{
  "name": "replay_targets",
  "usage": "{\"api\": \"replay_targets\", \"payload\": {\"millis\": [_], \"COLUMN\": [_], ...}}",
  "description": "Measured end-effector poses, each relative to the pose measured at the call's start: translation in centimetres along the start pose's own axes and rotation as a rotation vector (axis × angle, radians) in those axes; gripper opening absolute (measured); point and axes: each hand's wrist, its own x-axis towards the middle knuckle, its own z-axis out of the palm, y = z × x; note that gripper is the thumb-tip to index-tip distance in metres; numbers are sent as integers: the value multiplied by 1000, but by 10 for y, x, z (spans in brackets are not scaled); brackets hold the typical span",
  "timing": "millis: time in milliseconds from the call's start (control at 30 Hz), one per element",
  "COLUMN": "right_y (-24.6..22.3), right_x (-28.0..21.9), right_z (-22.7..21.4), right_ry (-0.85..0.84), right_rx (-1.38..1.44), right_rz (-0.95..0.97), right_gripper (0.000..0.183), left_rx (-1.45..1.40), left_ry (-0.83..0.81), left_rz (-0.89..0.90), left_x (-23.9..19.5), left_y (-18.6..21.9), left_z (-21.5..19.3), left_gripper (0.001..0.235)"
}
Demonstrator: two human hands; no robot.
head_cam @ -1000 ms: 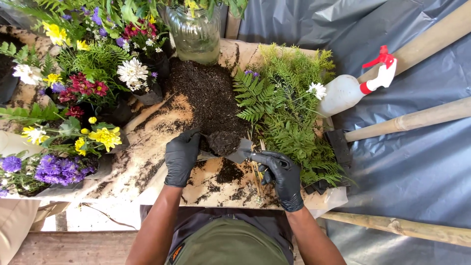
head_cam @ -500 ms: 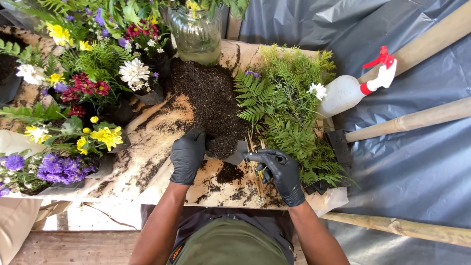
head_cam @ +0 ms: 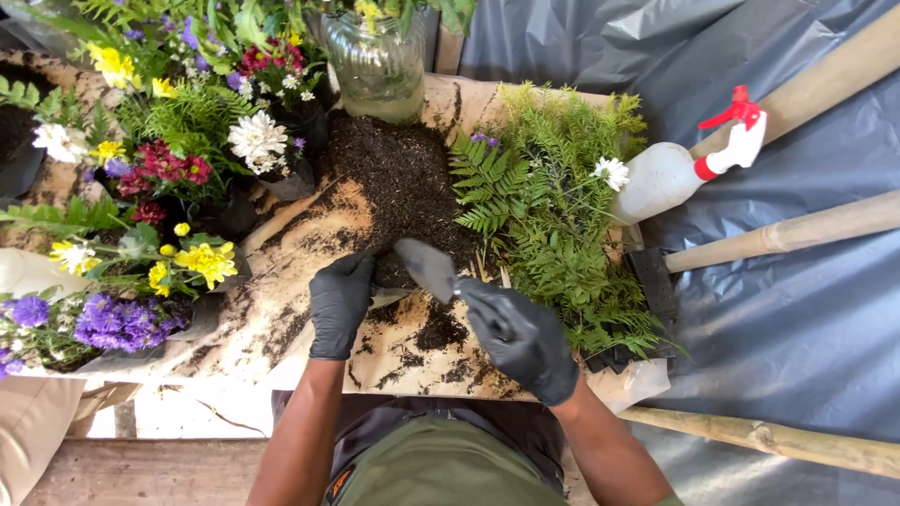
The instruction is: Using a hand trowel to fill a small plastic pot with soil on a workbench surrounded by various plants.
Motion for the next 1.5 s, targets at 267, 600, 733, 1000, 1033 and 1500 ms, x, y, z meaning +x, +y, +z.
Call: {"api": "replay_targets", "payload": {"millis": [267, 600, 733, 1000, 1033, 1500], "right_y": [107, 223, 178, 174, 187, 180], "right_x": [-26, -40, -45, -78, -82, -97], "right_z": [14, 42, 33, 1, -3, 9], "right_ry": [124, -59, -160, 218, 268, 193], "right_rx": [-160, -861, -994, -1028, -1101, -1629], "right_rz": [-173, -567, -440, -277, -229, -242], "right_gripper": [46, 57, 85, 12, 13, 37], "left_rx": [43, 118, 132, 115, 100, 97], "left_ry": [39, 56, 60, 70, 71, 71], "left_rz": [-2, 9, 5, 0, 27, 146], "left_x": [6, 9, 6, -9, -8, -11], "left_y": [0, -15, -15, -10, -16, -28], "left_z": [-14, -22, -23, -33, -32, -30], "left_gripper": [25, 26, 25, 25, 26, 35]}}
